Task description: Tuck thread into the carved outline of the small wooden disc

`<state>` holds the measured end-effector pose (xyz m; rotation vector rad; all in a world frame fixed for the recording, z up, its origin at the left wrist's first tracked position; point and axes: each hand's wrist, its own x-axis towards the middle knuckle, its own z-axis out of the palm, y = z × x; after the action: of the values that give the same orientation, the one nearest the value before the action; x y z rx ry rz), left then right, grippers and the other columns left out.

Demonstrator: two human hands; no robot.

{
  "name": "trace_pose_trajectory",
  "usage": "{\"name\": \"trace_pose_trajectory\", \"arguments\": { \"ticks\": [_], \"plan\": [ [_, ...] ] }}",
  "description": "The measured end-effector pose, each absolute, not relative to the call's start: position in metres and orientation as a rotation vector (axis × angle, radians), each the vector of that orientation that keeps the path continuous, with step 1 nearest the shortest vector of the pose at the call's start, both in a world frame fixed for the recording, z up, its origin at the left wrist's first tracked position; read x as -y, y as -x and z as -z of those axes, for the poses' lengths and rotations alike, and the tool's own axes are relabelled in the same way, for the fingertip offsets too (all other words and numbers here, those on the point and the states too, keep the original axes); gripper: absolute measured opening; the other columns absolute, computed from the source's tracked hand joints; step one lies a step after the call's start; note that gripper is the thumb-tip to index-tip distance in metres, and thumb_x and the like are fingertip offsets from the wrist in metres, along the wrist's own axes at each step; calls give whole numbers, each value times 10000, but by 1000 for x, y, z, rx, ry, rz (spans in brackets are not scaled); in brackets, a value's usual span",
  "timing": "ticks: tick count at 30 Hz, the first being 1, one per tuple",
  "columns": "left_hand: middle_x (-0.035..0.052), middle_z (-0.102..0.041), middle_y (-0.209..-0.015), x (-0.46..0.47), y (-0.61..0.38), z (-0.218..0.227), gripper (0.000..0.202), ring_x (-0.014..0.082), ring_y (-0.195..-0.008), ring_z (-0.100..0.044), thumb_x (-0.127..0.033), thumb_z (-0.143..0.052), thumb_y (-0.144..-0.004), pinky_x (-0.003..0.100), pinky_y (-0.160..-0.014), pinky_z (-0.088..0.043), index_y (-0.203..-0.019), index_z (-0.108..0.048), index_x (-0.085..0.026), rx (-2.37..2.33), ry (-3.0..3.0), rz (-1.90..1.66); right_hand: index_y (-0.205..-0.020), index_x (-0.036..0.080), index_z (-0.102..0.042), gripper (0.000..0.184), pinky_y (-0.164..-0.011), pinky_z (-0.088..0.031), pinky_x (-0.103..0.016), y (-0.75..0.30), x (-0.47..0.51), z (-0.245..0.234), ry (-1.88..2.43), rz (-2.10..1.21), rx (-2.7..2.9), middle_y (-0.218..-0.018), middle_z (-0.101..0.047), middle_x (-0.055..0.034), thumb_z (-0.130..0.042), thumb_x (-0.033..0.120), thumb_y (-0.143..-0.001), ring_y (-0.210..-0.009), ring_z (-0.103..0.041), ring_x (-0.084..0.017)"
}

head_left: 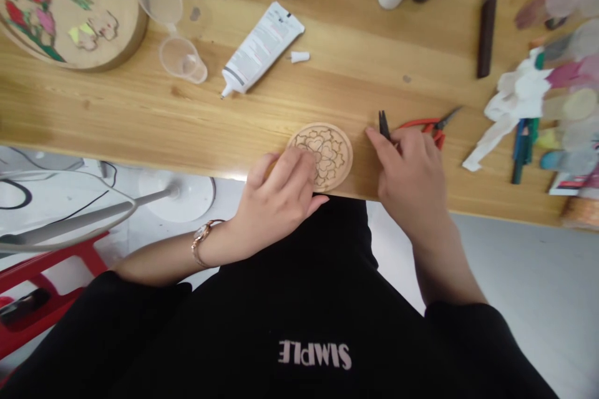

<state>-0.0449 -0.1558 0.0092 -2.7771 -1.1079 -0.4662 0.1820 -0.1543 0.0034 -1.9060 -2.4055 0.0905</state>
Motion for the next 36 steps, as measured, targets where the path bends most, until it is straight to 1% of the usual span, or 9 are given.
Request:
{"name": "trace_pose_trajectory", "arguments": {
  "ticks": [5,10,13,16,18,22,25,31,36],
  "plan": [
    [123,-718,-1133,157,45,-7,360,270,-1068,-636,-384,-566,-952,388,-870,-420,-1076,-682,-67,1129,2786,496,-1337,141,-526,521,-792,-510,-519,-178,154,-8,1889,-118,2472,-1040,-587,-176,-412,85,-832,-964,-561,-325],
    [119,-725,-1120,156,44,-6,366,268,-1055,-646,-391,-570,-953,389,-858,-432,-1085,-684,-69,1118,2769,514,-1368,136,-463,662,-924,-515,-553,-196,150,-22,1713,-341,2568,-1147,-569,-178,-523,111,-709,-1065,-573,-333],
    [123,-729,-1099,155,44,-6,363,269,-1042,-649,-392,-568,-954,385,-842,-438,-1075,-690,-72,1103,2764,544,-1363,138,-455,702,-1003,-499,-543,-212,148,-29,1574,-487,2572,-1268,-549,-181,-521,109,-665,-1187,-561,-334],
    [114,-734,-1081,155,44,-6,355,257,-1016,-652,-398,-568,-955,375,-825,-441,-1028,-706,-79,1093,2744,550,-1392,141,-425,693,-1027,-498,-517,-225,149,-32,1464,-568,2591,-1379,-523,-174,-510,126,-705,-1280,-532,-321],
    [106,-737,-1069,155,43,-6,371,251,-1003,-652,-410,-568,-955,369,-821,-443,-1020,-709,-73,1088,2720,554,-1389,157,-438,626,-1000,-514,-500,-231,148,-31,1437,-547,2587,-1386,-546,-155,-487,132,-766,-1270,-552,-300],
    [94,-740,-1060,155,42,-5,381,247,-996,-649,-428,-572,-951,364,-820,-443,-999,-713,-77,1085,2698,557,-1183,190,-629,376,-813,-541,-446,-246,140,-25,1446,-55,2624,-1189,-683,-123,-461,107,-857,-1056,-652,-285],
    [89,-741,-1059,155,42,-4,370,237,-1001,-649,-431,-567,-955,358,-829,-439,-1005,-705,-92,1080,2680,549,-1027,191,-699,248,-694,-490,-395,-256,131,-22,1377,311,2772,-1065,-717,-120,-496,142,-892,-899,-659,-272],
    [63,-740,-1066,156,43,-3,365,217,-1005,-648,-438,-561,-961,344,-867,-422,-1021,-685,-100,1074,2659,537,-856,167,-686,273,-648,-411,-336,-258,121,-23,1102,409,2908,-955,-732,-93,-435,114,-949,-792,-625,-198],
    [60,-737,-1085,157,42,-3,369,215,-1019,-643,-440,-552,-966,351,-860,-420,-1032,-682,-101,1075,2650,497,-735,166,-629,212,-556,-350,-276,-254,117,-35,837,515,2977,-731,-685,-23,-526,97,-907,-618,-540,-125]
  ]
}}
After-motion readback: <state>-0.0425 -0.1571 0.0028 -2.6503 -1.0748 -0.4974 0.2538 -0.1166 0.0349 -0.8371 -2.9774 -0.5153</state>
